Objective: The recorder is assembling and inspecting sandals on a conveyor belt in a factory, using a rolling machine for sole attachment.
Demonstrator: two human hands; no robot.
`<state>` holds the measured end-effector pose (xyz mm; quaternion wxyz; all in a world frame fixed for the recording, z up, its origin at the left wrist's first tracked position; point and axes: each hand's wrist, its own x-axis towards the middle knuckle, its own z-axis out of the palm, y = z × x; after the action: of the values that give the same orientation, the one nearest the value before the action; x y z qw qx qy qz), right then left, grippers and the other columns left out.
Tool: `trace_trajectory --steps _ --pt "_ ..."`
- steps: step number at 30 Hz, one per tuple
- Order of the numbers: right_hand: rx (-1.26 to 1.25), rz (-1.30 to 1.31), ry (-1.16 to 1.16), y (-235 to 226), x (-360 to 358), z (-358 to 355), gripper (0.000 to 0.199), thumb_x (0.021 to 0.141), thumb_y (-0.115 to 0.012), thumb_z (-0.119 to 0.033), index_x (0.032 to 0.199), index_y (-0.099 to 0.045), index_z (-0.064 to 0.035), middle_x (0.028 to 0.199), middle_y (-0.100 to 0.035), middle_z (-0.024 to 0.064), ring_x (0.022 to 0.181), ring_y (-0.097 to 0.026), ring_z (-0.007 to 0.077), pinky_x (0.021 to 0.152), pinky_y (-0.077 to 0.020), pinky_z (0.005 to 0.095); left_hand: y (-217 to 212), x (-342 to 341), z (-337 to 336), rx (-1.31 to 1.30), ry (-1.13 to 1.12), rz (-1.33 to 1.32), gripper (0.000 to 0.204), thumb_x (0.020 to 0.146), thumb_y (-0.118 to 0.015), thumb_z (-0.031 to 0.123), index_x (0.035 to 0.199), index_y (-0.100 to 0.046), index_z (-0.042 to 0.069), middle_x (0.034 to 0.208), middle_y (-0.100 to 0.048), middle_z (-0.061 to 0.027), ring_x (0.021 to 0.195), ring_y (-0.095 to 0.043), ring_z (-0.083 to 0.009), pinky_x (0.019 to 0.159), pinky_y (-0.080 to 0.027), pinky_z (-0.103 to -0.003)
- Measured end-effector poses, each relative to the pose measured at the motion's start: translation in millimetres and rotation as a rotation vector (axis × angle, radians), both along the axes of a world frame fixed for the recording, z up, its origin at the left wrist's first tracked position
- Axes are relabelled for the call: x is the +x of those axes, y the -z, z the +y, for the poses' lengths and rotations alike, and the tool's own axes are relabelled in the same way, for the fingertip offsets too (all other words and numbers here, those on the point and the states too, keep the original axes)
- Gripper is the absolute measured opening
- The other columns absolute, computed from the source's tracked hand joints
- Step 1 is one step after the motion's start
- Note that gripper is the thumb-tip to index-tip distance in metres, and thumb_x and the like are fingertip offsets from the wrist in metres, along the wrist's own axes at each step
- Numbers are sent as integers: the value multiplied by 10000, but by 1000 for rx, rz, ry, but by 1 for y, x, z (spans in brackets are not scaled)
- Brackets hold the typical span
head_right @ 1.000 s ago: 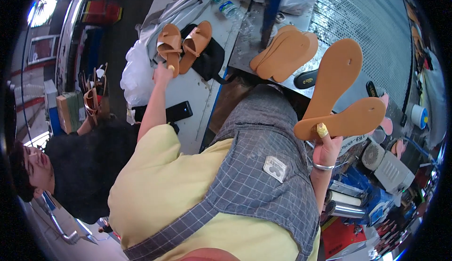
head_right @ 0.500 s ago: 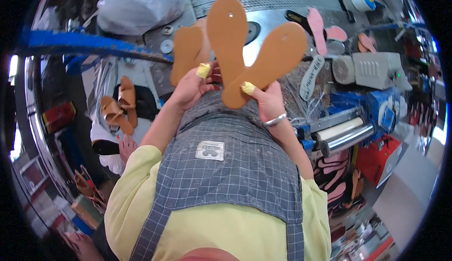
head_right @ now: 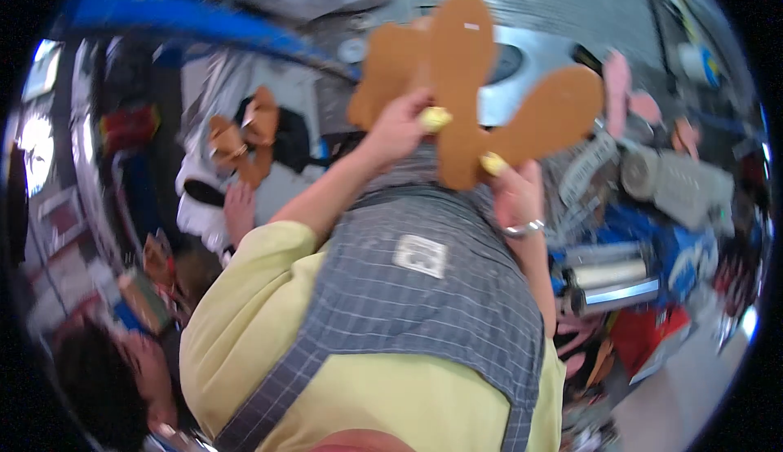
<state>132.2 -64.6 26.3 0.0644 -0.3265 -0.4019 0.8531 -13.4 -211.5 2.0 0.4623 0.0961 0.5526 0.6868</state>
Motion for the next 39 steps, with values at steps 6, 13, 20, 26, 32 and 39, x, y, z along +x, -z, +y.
trace_trajectory --steps 6,13,20,26,32,39 --pt "28 4 -96 13 -13 -9 274 838 -638 -28 1091 -539 4 1009 -632 73 908 -616 156 777 -484 277 7 8 -49 -40 -271 136 244 874 -554 63 1116 -560 32 1002 -596 -52 916 -569 -134 777 -474 -285" --pt "11 -39 -94 26 -15 2 225 862 -610 -15 1071 -529 -24 995 -628 56 872 -620 144 714 -499 264 111 18 -236 -818 -1425 631 295 788 -565 -8 1071 -490 20 986 -512 -100 915 -516 -212 822 -426 -313" --pt "24 -77 -147 23 -6 6 326 891 -586 -45 1201 -485 -46 1131 -597 73 1015 -599 197 867 -488 332 183 -3 -388 -1671 -1010 543 706 662 -754 174 1251 -431 -44 1198 -515 -237 1119 -491 -380 973 -370 -421" --pt "24 -38 -152 25 7 6 330 888 -586 -43 1204 -491 -57 1141 -591 68 1038 -594 202 887 -484 340 166 -16 -427 -1140 -766 146 694 694 -751 238 1256 -451 -37 1142 -580 -206 951 -625 -339 805 -519 -390" --pt "2 -72 -165 28 6 0 289 883 -587 -51 1157 -494 -53 1088 -611 61 984 -616 200 802 -506 336 77 33 -339 -96 -1177 -120 317 962 -425 170 1256 -468 62 1235 -541 -141 906 -618 -267 712 -519 -365" --pt "46 -84 -144 27 -1 -2 300 880 -599 -56 1158 -486 -54 1074 -614 54 957 -621 194 775 -511 321 38 39 -297 315 -1054 -222 399 986 -318 310 1302 -444 103 1242 -532 -145 936 -567 -246 792 -467 -364"
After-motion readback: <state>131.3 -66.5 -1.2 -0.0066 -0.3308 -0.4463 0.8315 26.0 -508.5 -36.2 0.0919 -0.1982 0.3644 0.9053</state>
